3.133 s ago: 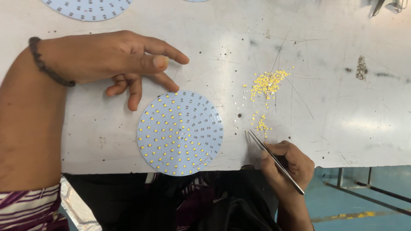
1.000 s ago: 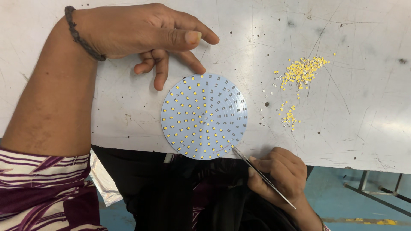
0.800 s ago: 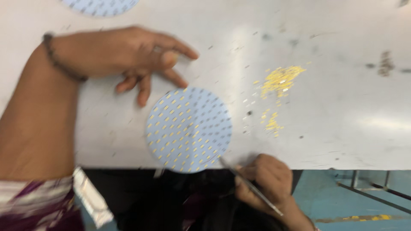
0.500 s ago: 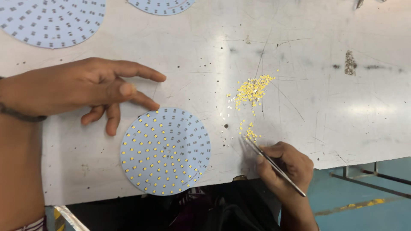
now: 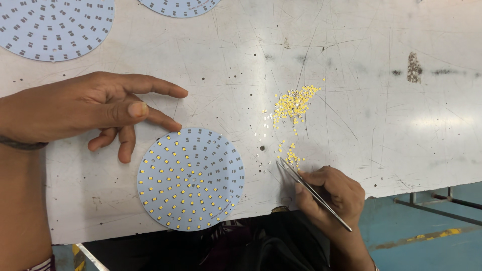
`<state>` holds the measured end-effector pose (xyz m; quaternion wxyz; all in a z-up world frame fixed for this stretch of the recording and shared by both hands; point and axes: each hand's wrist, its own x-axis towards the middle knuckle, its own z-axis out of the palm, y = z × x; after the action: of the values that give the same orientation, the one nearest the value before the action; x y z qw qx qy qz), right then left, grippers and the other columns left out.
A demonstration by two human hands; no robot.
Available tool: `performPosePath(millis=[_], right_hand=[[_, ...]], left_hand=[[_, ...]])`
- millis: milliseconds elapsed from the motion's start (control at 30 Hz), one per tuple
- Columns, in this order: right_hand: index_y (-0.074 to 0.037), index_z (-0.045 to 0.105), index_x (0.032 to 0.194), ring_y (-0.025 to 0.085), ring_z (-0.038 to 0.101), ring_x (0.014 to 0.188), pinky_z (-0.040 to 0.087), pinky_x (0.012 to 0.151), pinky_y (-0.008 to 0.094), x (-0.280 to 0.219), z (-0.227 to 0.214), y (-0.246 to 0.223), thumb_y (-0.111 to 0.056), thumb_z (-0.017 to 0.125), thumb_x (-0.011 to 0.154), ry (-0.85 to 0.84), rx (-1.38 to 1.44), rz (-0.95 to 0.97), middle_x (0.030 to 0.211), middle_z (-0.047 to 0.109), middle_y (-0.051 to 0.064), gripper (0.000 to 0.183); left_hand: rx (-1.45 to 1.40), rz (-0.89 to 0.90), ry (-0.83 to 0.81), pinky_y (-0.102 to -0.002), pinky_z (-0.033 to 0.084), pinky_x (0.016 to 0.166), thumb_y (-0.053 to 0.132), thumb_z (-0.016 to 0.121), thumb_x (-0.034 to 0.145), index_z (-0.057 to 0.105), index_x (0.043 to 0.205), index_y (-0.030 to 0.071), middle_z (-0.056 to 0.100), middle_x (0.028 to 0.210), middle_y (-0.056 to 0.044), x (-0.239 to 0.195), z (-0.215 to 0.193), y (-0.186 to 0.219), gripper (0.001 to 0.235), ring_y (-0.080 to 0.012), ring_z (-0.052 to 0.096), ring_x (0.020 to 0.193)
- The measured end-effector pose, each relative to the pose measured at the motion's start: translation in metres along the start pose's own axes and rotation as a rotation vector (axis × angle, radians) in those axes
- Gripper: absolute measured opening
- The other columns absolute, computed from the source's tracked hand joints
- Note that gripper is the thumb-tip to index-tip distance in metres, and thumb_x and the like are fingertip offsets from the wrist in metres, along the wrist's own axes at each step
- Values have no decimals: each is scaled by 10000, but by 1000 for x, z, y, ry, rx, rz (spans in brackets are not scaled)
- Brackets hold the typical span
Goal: The person uses tweezers to pick up small yellow LED components from a pile on the table and places them one by one into designated spots on a circular LED board. The person continues this repetitive placement process throughout the clip.
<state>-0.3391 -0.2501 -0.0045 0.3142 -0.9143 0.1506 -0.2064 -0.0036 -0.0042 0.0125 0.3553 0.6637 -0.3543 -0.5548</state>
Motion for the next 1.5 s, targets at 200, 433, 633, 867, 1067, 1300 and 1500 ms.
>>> performPosePath(millis=[200,433,633,867,1067,1300,1500], right_hand=[[13,660,823,91,598,555,423,501,223,1,0,-2,-30,783,779,-21,17,-17,781,706,78,137],[-18,642,810,136,572,545,404,497,267,0,3,-16,-29,758,735,-212,157,-164,682,616,59,139],[-35,663,771,148,509,469,356,439,302,-2,11,-26,-56,793,693,-332,191,-274,578,533,32,154],[-33,660,811,168,547,504,398,462,305,5,17,-32,-59,782,728,-308,205,-387,645,604,50,150],[-34,666,843,173,603,558,448,500,297,3,2,-22,-102,774,768,-282,240,-346,665,599,49,148],[-1,649,766,100,481,463,335,444,257,-12,-27,23,-111,774,746,3,34,-19,576,541,31,167],[-21,635,747,76,487,479,334,456,237,-19,-34,39,-109,771,747,-21,47,-7,574,531,12,162]], left_hand=[[-9,49,-25,-224,523,279,425,441,923,447,1513,134,756,1148,-126,-2,2,7,657,-149,772,473],[-51,188,-47,-196,532,328,520,481,955,445,1472,72,772,1153,-182,-4,3,2,685,-143,773,516],[-49,204,-20,-178,510,307,547,492,948,477,1448,65,772,1112,-201,-6,6,7,695,-148,763,485],[-9,199,-8,-186,519,300,530,478,946,457,1445,67,777,1117,-185,-6,5,3,681,-144,760,486],[-30,220,-95,-171,556,338,503,444,1006,411,1520,77,785,1191,-166,0,0,3,669,-115,762,570],[56,-123,9,-280,529,296,485,503,930,465,1541,180,765,1136,-174,3,0,-6,684,-202,724,538],[40,-126,22,-284,528,281,493,496,916,432,1513,153,758,1142,-212,3,-3,-17,690,-223,722,523]])
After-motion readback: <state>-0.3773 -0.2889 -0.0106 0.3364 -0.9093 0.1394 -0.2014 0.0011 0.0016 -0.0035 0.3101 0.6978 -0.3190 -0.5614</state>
